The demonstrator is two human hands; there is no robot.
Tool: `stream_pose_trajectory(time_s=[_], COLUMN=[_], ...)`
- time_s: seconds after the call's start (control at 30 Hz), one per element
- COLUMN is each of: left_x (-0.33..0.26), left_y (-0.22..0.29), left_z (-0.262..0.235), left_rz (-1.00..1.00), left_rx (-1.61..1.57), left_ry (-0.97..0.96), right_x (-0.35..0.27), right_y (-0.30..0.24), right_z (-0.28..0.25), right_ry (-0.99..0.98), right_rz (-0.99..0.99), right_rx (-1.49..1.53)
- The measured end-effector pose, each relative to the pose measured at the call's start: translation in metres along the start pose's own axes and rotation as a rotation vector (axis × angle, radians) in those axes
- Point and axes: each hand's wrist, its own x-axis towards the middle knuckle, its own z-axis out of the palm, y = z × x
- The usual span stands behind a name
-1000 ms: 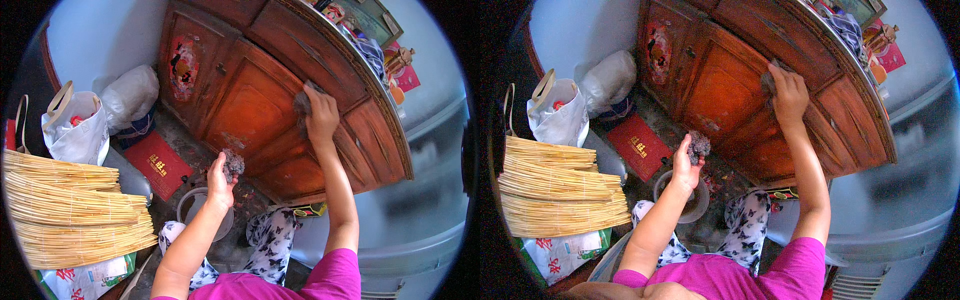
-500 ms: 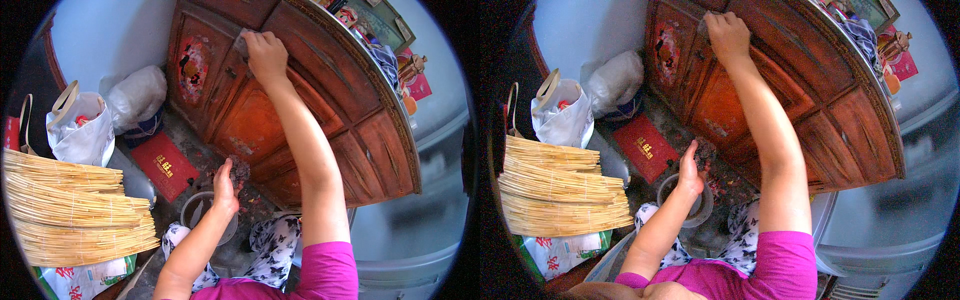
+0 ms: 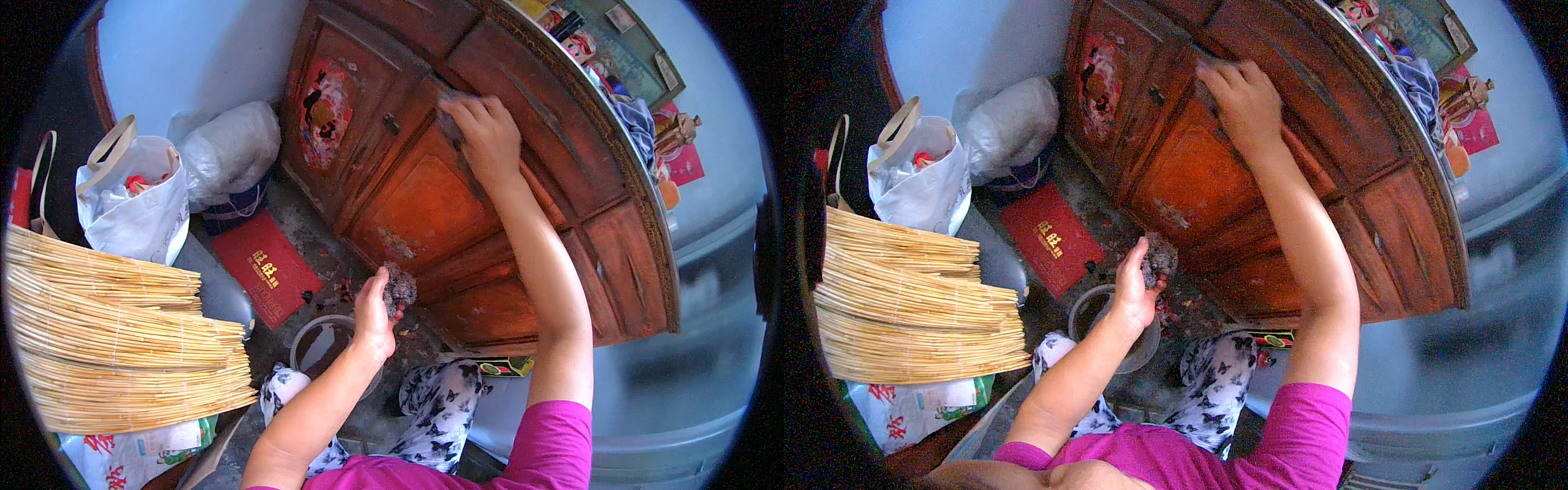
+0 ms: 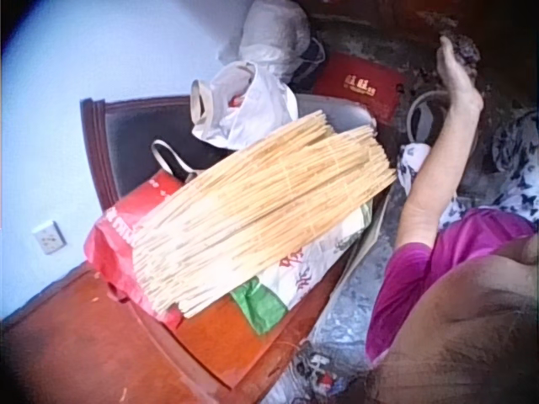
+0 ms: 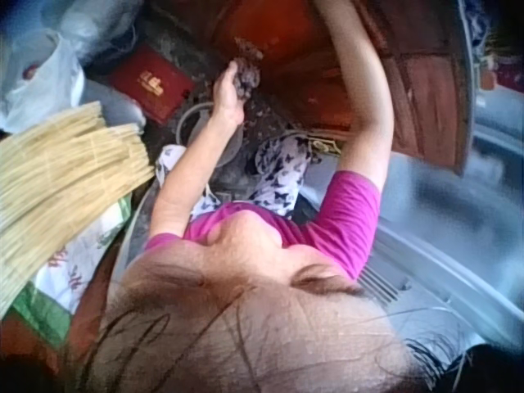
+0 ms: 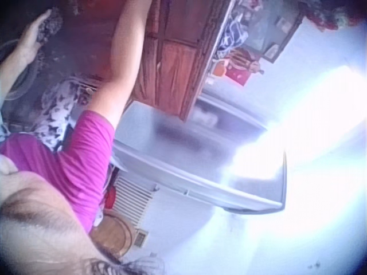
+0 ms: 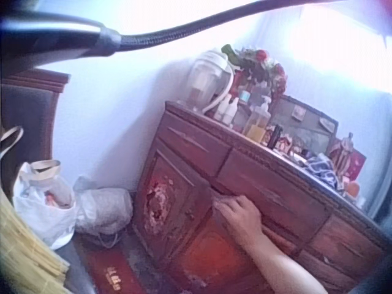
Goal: The person scrubs the front of a wooden cabinet using a steel wool pad in the right hand and a cloth in the left hand. They repeatedly wipe the cabinet doors and drawer fronts, occasionally dipping the cloth into a nearby bucket of water.
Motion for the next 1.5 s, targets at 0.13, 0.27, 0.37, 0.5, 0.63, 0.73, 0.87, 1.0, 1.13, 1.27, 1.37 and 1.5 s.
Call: stream_pose_trajectory(time_s=[0.13,0.27,0.37,0.5,0.63,0.73,0.87,1.0,1.13,1.27,1.37,1.5], left_x=[0.007,0.006,0.010,0.016,0.015,0.014,0.011,0.016,0.063,0.065,0.070,0.085], left_y=[-0.009,-0.004,-0.005,-0.008,0.001,0.012,0.020,0.029,0.062,0.119,0.156,0.191], left_z=[0.001,0.002,-0.008,-0.009,-0.006,-0.011,0.003,0.029,0.057,0.115,0.158,0.201], left_rz=[0.010,0.033,0.034,0.058,0.118,0.178,0.394,0.720,1.179,1.646,1.789,1.877], left_rx=[0.024,0.039,0.044,0.049,0.010,0.007,0.109,0.338,0.582,0.863,0.952,1.018], left_ry=[-0.013,0.026,0.039,-0.015,-0.014,-0.035,-0.042,-0.039,-0.068,0.036,0.109,0.196], right_x=[0.048,0.045,0.020,-0.005,-0.035,-0.081,-0.110,-0.111,-0.126,-0.128,-0.130,-0.126], right_y=[-0.005,-0.014,-0.022,-0.018,-0.016,-0.021,-0.014,-0.004,0.010,0.010,0.019,0.022], right_z=[0.056,0.058,0.043,0.036,0.039,0.016,-0.061,-0.115,-0.108,-0.108,-0.099,-0.089], right_ry=[0.083,0.100,0.051,0.025,-0.042,-0.120,-0.066,-0.045,-0.062,-0.098,-0.070,-0.020], right_rz=[-0.016,-0.010,-0.079,-0.151,-0.315,-0.321,-0.183,0.040,0.058,0.172,0.161,0.186], right_rx=[-0.045,-0.015,-0.046,-0.139,-0.163,-0.083,-0.100,-0.184,-0.215,-0.128,-0.067,0.000])
